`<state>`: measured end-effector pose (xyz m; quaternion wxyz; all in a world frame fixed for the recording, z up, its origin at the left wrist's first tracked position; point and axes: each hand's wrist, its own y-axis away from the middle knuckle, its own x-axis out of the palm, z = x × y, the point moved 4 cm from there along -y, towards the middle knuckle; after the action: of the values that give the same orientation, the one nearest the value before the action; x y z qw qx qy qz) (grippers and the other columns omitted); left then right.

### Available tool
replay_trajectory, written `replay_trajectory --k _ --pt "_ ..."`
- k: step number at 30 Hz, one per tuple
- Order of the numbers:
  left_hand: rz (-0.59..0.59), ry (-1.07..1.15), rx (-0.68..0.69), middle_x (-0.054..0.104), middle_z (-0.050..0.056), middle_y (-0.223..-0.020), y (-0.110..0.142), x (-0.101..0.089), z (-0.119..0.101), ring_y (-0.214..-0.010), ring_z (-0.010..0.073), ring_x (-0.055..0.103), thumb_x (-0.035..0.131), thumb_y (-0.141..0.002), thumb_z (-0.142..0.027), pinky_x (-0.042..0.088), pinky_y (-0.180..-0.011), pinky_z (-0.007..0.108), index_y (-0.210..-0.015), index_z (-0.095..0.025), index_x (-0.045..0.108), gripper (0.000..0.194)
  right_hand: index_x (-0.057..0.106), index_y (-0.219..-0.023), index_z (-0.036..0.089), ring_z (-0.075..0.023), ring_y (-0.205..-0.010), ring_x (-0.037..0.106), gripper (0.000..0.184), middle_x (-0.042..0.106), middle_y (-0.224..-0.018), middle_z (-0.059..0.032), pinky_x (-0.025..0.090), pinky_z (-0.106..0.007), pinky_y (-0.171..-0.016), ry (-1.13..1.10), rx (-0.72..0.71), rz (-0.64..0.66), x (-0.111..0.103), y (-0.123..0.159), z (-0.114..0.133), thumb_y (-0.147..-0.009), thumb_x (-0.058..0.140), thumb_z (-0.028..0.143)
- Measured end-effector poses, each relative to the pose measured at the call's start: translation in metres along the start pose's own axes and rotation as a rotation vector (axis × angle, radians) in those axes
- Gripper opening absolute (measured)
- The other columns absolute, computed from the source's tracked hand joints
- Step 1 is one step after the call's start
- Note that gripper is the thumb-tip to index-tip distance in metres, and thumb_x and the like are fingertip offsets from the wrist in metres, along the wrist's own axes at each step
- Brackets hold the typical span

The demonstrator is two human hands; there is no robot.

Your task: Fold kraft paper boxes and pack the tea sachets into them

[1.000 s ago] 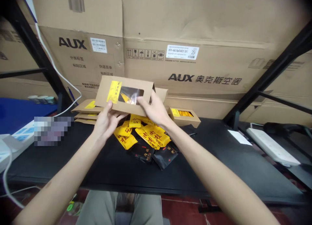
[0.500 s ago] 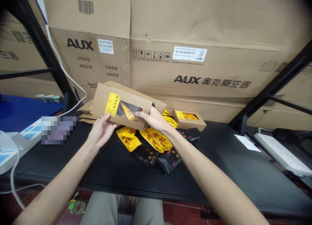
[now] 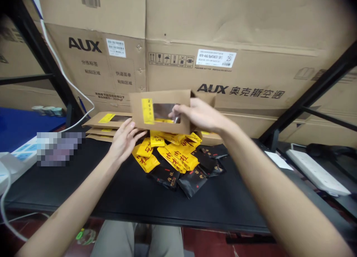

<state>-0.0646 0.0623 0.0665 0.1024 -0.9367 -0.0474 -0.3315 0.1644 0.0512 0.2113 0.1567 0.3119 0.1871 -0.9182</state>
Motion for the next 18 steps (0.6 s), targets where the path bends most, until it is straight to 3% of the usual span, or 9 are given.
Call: replay_trajectory --k 3,6,8,13,15,18 --pt "0.019 -0.039 -0.020 0.073 0.003 -0.107 -0.002 0.010 0.009 -0.098 0.0165 0.069 0.085 -0.075 -0.025 0.059 -0.088 0.033 -0.103 -0.023 0.072 0.031 0.075 -0.074 0.018 -0.0214 -0.079 0.068 0.030 0.077 -0.084 -0.0098 0.057 -0.045 -0.087 0.289 -0.038 -0.215 -0.054 0.002 0.025 -0.093 0.061 0.035" --pt "0.046 -0.076 -0.032 0.074 0.004 -0.107 0.000 0.016 0.016 -0.093 0.0155 0.068 0.085 -0.075 -0.026 0.059 -0.080 0.029 -0.099 -0.021 0.075 0.027 0.074 -0.071 0.016 -0.0150 -0.068 0.061 0.031 0.072 -0.073 -0.0065 0.051 -0.038 -0.075 0.536 0.080 -0.332 -0.093 0.000 0.032 -0.092 0.066 0.037" --pt "0.049 -0.100 -0.032 0.074 0.004 -0.104 0.002 0.017 0.018 -0.089 0.0152 0.069 0.085 -0.075 -0.027 0.059 -0.076 0.029 -0.097 -0.021 0.075 0.025 0.073 -0.072 0.016 -0.0121 -0.060 0.056 0.030 0.068 -0.067 -0.0035 0.046 -0.035 -0.065 0.660 0.190 -0.343 -0.108 -0.006 0.026 -0.088 0.071 0.041" --pt "0.030 -0.133 -0.017 0.074 0.002 -0.092 0.002 0.011 0.017 -0.077 0.0133 0.068 0.081 -0.077 -0.025 0.059 -0.068 0.027 -0.095 -0.020 0.072 0.021 0.063 -0.067 0.019 -0.0101 -0.062 0.056 0.031 0.064 -0.066 -0.0005 0.037 -0.034 -0.060 1.005 0.199 -0.330 -0.121 -0.024 0.011 -0.084 0.074 0.043" --pt "0.015 -0.146 -0.008 0.074 0.001 -0.088 0.000 0.008 0.016 -0.074 0.0121 0.068 0.079 -0.079 -0.023 0.059 -0.065 0.025 -0.096 -0.019 0.070 0.019 0.062 -0.072 0.018 -0.0114 -0.068 0.060 0.030 0.067 -0.074 -0.0031 0.038 -0.033 -0.063 1.053 0.173 -0.383 -0.121 -0.027 0.010 -0.089 0.070 0.041" --pt "-0.004 -0.174 0.001 0.073 0.001 -0.084 -0.001 0.006 0.015 -0.069 0.0111 0.068 0.075 -0.081 -0.020 0.057 -0.061 0.023 -0.096 -0.018 0.068 0.016 0.065 -0.090 0.009 -0.0158 -0.081 0.064 0.029 0.072 -0.091 -0.0105 0.041 -0.032 -0.068 1.127 0.141 -0.342 -0.113 -0.031 0.009 -0.098 0.061 0.037"
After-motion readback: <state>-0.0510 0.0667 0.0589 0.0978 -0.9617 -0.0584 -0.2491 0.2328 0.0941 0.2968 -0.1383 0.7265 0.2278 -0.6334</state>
